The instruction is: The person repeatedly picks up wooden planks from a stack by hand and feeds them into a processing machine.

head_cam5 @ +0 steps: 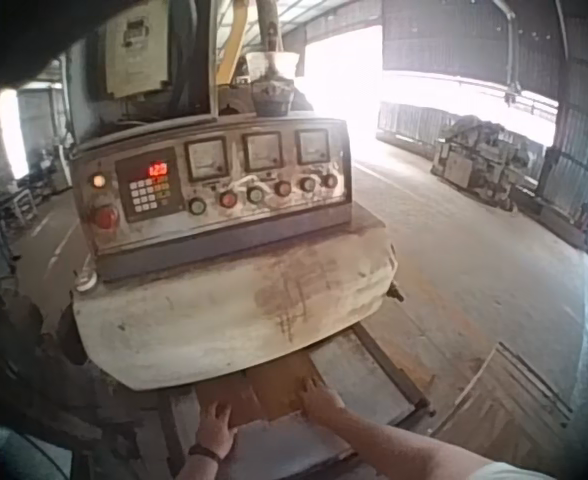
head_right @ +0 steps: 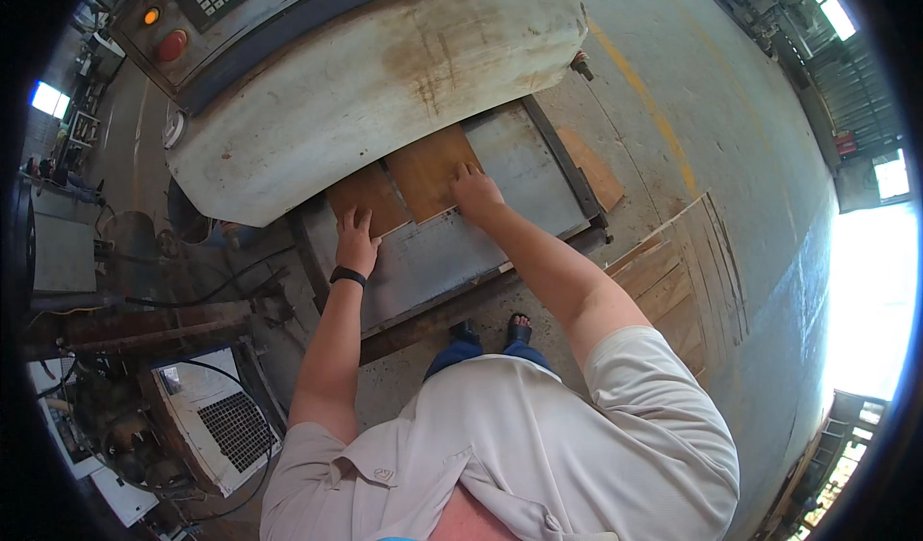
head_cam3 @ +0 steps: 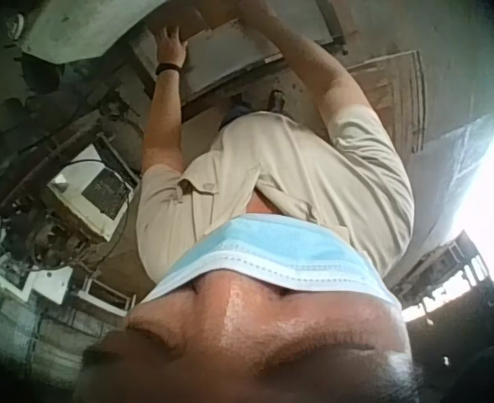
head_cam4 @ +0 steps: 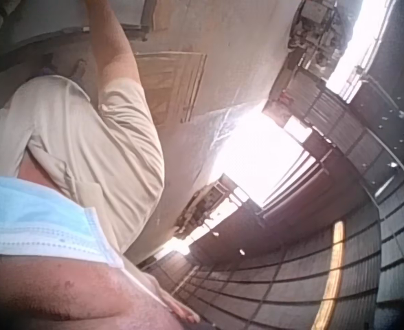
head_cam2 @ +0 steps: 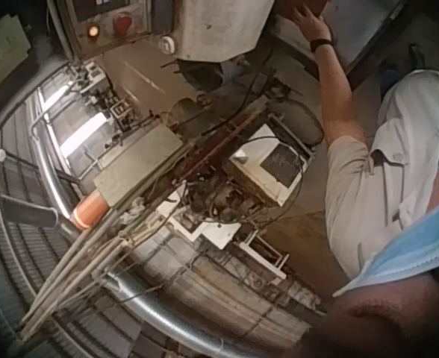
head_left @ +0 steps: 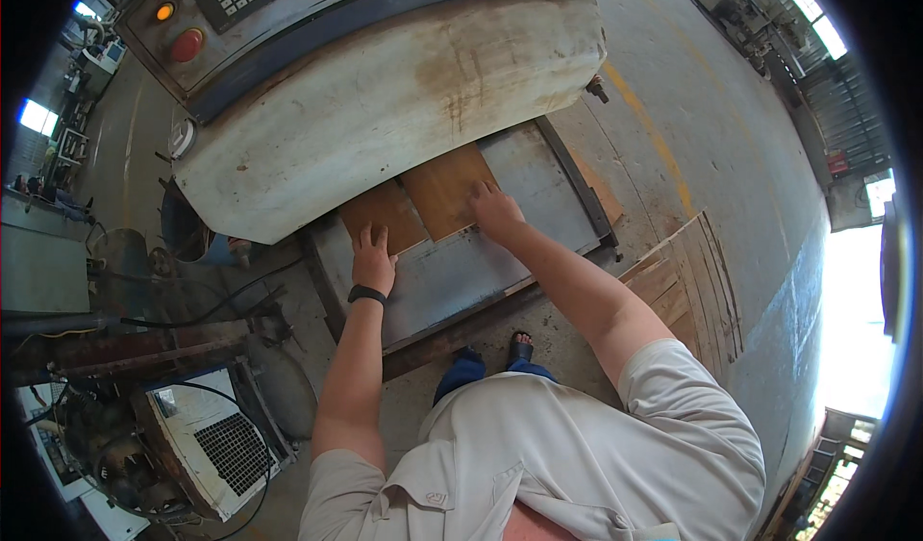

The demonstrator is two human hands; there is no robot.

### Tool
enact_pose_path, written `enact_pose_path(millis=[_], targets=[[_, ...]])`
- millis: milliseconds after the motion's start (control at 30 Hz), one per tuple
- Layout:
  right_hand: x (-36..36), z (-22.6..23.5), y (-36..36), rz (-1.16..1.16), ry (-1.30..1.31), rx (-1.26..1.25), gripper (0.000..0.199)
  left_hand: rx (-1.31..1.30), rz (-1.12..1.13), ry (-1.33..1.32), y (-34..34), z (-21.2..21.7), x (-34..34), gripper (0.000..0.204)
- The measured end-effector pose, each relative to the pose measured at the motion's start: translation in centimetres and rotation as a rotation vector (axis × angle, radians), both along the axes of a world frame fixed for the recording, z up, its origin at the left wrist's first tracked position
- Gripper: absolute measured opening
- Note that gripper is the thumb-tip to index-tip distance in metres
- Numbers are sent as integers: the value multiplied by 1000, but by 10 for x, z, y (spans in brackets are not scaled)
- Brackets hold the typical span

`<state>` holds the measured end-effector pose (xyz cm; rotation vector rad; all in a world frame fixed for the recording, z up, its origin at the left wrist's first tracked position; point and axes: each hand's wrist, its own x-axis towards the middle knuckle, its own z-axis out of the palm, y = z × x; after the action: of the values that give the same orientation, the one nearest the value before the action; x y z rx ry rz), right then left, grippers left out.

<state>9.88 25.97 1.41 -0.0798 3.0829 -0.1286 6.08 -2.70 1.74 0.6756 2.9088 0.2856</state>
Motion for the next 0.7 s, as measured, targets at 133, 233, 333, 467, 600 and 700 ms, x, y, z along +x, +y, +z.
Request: enact_pose_path(millis=[133,233,333,467,600,700], targets=[[-15,0,2,-13,-54,-4,35,133,29,42,-3,6,4,58],[-26,1,4,-39,1,-24,24,207,6,75,-11,12,20,57],[-38,4,6,-16,-36,12,21,278,6,28,-25,18,44,54],[-52,5,5,-37,32,28,19,371,116,-69,-46,22,72,45],[-55,1,-2,-123,69,-24,21,393,206,-155,-61,29,97,41],[-63,-10,-4,-287,68,-109,23,345,142,-131,-68,30,109,42]])
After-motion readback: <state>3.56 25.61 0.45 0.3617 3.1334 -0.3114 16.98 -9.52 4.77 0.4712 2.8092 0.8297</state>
